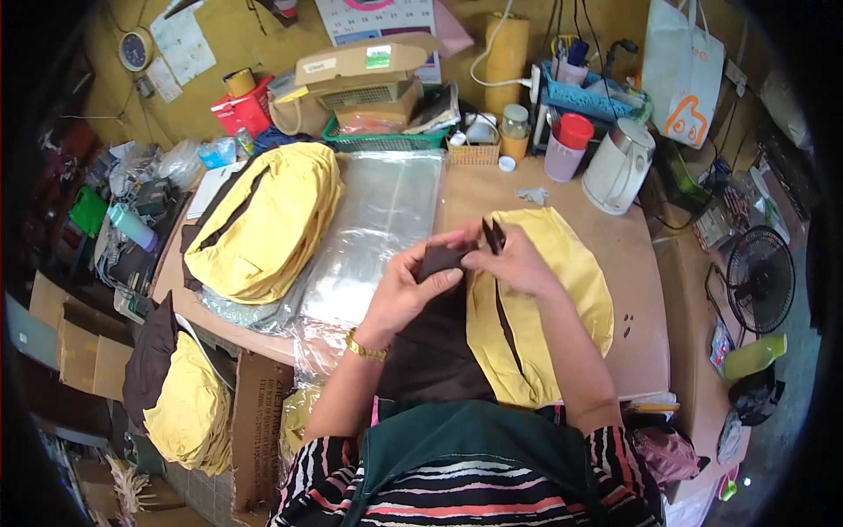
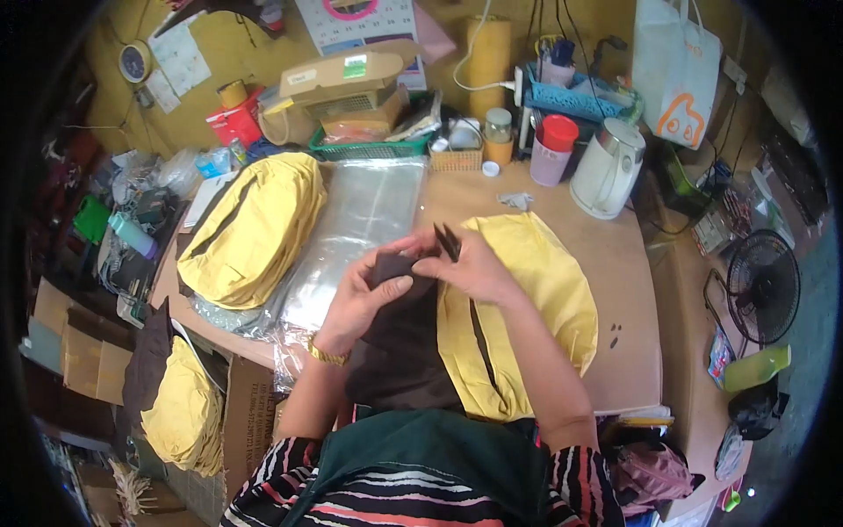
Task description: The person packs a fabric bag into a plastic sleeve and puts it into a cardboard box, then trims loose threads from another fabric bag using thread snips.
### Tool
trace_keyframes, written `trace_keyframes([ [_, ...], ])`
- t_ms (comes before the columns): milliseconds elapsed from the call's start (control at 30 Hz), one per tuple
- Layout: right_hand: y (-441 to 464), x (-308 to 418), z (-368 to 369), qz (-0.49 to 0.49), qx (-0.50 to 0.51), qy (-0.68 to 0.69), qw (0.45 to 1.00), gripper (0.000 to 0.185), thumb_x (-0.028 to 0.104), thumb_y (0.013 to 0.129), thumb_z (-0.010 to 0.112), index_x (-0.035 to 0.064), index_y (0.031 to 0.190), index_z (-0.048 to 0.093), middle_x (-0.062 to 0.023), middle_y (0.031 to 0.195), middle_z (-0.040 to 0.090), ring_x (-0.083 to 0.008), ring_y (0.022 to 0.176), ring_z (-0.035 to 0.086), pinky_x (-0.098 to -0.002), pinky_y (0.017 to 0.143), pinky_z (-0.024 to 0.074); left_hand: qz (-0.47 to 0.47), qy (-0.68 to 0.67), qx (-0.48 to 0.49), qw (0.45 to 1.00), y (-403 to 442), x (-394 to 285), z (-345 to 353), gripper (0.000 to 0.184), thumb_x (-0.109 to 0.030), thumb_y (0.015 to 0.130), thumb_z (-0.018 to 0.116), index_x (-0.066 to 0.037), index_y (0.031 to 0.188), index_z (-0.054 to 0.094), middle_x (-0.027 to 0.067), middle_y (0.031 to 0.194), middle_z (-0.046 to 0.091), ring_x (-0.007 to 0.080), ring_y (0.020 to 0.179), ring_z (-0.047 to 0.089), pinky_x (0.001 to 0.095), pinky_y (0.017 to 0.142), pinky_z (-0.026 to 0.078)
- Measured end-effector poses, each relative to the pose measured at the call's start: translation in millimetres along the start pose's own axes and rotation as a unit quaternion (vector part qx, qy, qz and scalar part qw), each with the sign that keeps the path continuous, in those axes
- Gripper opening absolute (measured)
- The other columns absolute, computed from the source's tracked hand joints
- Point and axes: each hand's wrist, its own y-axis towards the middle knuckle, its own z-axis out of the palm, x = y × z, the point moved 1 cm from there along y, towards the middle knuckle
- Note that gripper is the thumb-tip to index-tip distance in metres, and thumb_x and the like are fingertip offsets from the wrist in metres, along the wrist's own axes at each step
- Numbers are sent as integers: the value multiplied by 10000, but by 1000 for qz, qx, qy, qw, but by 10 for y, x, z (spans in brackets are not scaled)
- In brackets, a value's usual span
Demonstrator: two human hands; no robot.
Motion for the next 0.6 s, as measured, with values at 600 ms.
trace_keyframes([
  [600,-203,239,292,-42,-188,-146,970,193,70,827,732,10,748,566,26,648,520,-46,566,400,-233,520,349,140,245,-65,957,63,-139,-281,273,-199,908,660,-40,1129,691,-35,762,584,68,590,478,230,548,395],
])
